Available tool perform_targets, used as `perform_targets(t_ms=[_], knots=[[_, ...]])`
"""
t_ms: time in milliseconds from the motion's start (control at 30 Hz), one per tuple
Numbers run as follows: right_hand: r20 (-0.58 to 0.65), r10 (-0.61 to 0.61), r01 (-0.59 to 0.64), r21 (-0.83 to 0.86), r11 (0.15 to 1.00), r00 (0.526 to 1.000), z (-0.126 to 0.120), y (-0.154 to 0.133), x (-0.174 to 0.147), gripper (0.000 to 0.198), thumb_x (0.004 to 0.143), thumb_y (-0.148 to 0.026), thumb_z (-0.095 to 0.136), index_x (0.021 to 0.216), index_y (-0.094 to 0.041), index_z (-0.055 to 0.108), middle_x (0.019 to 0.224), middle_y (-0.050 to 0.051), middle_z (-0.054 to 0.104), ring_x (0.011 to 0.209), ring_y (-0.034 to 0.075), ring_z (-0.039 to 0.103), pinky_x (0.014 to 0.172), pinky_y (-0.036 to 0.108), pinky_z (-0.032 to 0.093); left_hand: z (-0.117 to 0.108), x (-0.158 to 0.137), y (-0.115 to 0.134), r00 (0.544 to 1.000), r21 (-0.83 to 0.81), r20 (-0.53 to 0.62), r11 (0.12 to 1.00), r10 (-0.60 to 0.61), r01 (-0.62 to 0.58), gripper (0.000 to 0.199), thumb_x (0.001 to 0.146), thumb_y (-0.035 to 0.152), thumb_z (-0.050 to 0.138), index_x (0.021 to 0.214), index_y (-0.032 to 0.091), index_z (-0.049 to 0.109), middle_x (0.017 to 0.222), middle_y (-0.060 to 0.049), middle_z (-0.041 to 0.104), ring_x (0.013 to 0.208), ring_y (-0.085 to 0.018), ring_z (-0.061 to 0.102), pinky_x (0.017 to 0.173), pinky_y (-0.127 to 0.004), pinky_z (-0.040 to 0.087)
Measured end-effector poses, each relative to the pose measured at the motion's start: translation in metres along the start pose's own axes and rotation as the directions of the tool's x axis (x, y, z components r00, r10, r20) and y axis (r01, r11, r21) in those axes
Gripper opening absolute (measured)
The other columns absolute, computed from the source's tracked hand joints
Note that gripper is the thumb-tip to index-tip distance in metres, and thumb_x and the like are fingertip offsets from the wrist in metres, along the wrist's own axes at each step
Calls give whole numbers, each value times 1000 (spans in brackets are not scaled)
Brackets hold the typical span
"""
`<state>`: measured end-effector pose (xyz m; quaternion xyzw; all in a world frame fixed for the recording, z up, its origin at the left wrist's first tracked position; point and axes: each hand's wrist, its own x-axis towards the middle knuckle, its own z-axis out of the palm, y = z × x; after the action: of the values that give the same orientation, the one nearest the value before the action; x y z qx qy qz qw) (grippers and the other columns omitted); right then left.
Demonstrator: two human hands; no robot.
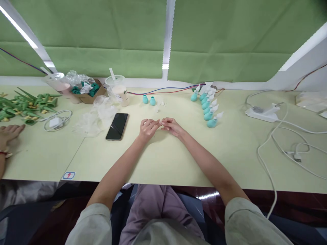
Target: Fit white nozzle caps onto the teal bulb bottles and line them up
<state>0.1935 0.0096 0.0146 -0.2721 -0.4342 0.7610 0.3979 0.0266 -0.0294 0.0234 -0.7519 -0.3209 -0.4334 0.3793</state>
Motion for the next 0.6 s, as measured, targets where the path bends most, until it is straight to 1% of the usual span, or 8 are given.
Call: perform_targets(t_ms=[67, 167, 233, 300, 367, 433, 500, 600], knots=[[4, 3, -3, 5, 1000, 1000, 1, -1, 0, 29, 51, -30, 87, 62, -18, 63, 59, -10, 58, 38, -1, 37, 61, 25, 57, 0, -1, 0, 1000, -12, 3, 1000, -3, 3, 13, 87, 15, 59, 78, 23, 63, 75, 4, 73, 63, -11, 60, 68, -32, 33], [13, -7, 7, -1, 1000, 1000, 2, -2, -1, 27, 52, -29, 86, 62, -18, 64, 62, -10, 58, 39, -1, 38, 64, 24, 57, -1, -2, 1, 1000, -31, -6, 1000, -5, 5, 12, 85, 13, 62, 77, 21, 62, 74, 4, 73, 65, -11, 59, 70, -32, 33], [26, -9, 9, -10, 1000, 1000, 2, -2, -2, 25, 53, -29, 86, 62, -18, 65, 64, -9, 58, 40, -1, 39, 66, 24, 57, -1, -3, 1, 1000, -48, 15, 999, -14, 15, 11, 84, 13, 62, 77, 22, 62, 75, 5, 73, 67, -10, 59, 71, -31, 34], [34, -10, 11, -16, 1000, 999, 1, -1, -1, 25, 53, -30, 85, 63, -18, 65, 65, -9, 59, 40, -1, 39, 68, 25, 57, 1, -5, 1, 997, -75, 54, 996, -49, 53, 13, 86, 15, 61, 75, 23, 62, 73, 5, 72, 67, -10, 60, 70, -31, 34], [20, -18, 18, -21, 1000, 1000, 1, 0, 0, 27, 53, -31, 85, 64, -19, 65, 64, -9, 59, 40, 0, 40, 70, 27, 58, 4, -8, 0, 991, -86, 78, 989, -113, 119, 17, 87, 18, 60, 71, 23, 61, 71, 5, 72, 65, -11, 60, 69, -32, 34], [-18, -43, 42, -21, 999, 999, 3, 2, 0, 28, 53, -33, 85, 65, -19, 64, 58, -10, 57, 41, 1, 41, 71, 29, 58, 7, -9, 0, 982, -79, 75, 981, -173, 179, 19, 88, 21, 59, 69, 23, 61, 69, 4, 72, 63, -12, 60, 68, -33, 35], [-59, -73, 72, -19, 997, 996, 5, 3, 1, 29, 54, -34, 85, 68, -20, 64, 52, -11, 53, 39, 1, 39, 71, 30, 58, 10, -9, -1, 974, -98, 62, 970, -217, 222, 18, 89, 21, 58, 71, 24, 63, 69, 4, 72, 64, -12, 61, 68, -33, 35], [-70, -95, 94, -13, 995, 993, 6, 3, 0, 29, 55, -34, 85, 71, -21, 65, 49, -12, 50, 39, 1, 34, 70, 29, 57, 12, -7, -1, 968, -128, 53, 960, -244, 249, 18, 89, 20, 58, 72, 24, 63, 68, 5, 72, 64, -12, 60, 67, -33, 34]])
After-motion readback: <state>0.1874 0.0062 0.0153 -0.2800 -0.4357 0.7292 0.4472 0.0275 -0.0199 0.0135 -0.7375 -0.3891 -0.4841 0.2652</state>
